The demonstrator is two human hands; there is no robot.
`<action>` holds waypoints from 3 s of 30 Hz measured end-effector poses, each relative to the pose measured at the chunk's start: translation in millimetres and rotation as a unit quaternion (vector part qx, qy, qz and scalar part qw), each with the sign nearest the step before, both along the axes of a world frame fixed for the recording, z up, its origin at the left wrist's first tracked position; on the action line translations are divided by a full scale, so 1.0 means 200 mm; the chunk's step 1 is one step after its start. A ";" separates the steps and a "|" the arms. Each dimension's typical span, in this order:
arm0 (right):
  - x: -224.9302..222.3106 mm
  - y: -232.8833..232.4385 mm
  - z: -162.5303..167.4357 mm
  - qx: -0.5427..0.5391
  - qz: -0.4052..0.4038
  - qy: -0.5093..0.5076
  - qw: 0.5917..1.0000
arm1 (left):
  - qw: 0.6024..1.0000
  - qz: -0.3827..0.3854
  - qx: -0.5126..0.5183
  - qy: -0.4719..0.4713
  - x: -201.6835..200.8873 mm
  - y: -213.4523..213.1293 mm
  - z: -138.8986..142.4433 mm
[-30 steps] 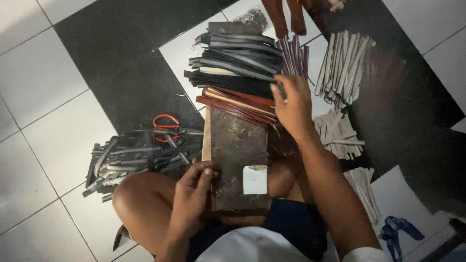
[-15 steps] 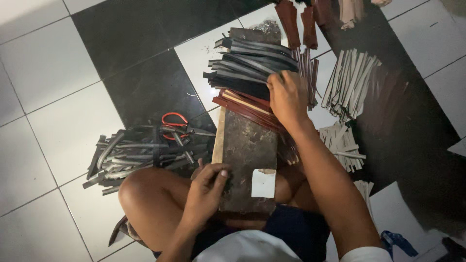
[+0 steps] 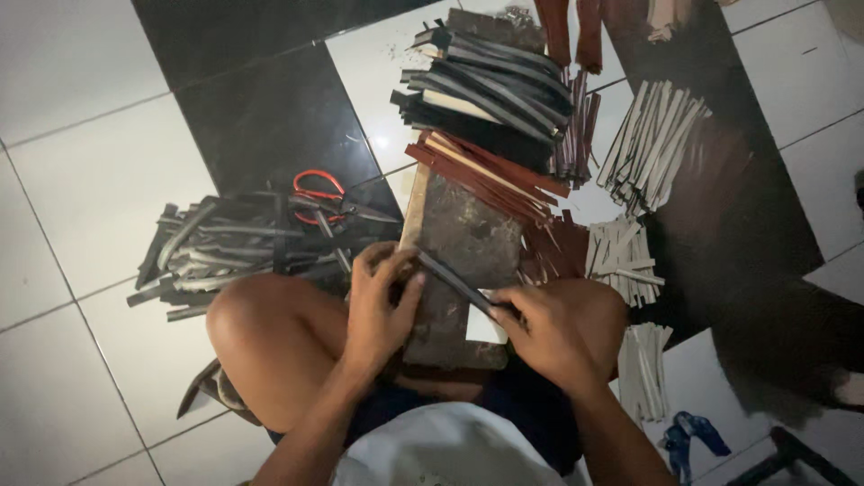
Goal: The person sits cross-legged on the floor and repeatedly peels thin layers off reddish-brown leather strips using their fingernails. They place the peeled strips onto a growing pile and continue the process with new strips from a stack.
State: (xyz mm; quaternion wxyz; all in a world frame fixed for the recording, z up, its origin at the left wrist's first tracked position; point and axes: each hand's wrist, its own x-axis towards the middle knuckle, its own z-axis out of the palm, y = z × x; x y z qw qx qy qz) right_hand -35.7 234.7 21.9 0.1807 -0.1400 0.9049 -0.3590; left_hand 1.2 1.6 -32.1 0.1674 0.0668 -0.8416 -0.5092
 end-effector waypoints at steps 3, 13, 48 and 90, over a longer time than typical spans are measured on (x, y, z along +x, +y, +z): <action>-0.04 -0.03 -0.02 0.032 -0.015 0.113 0.993 | 0.996 -0.030 -0.074 0.028 -0.01 0.00 -0.01; -0.62 -0.49 -0.11 0.082 0.084 0.401 0.909 | 0.985 -0.058 -0.149 0.065 0.00 -0.02 0.04; -0.14 -0.39 -0.16 -0.107 -0.028 -0.005 0.994 | 0.990 -0.006 0.118 -0.080 -0.07 -0.11 -0.14; -0.06 -0.17 -0.18 -0.042 -0.093 -0.112 0.988 | 0.964 -0.080 0.119 -0.226 -0.23 -0.18 -0.16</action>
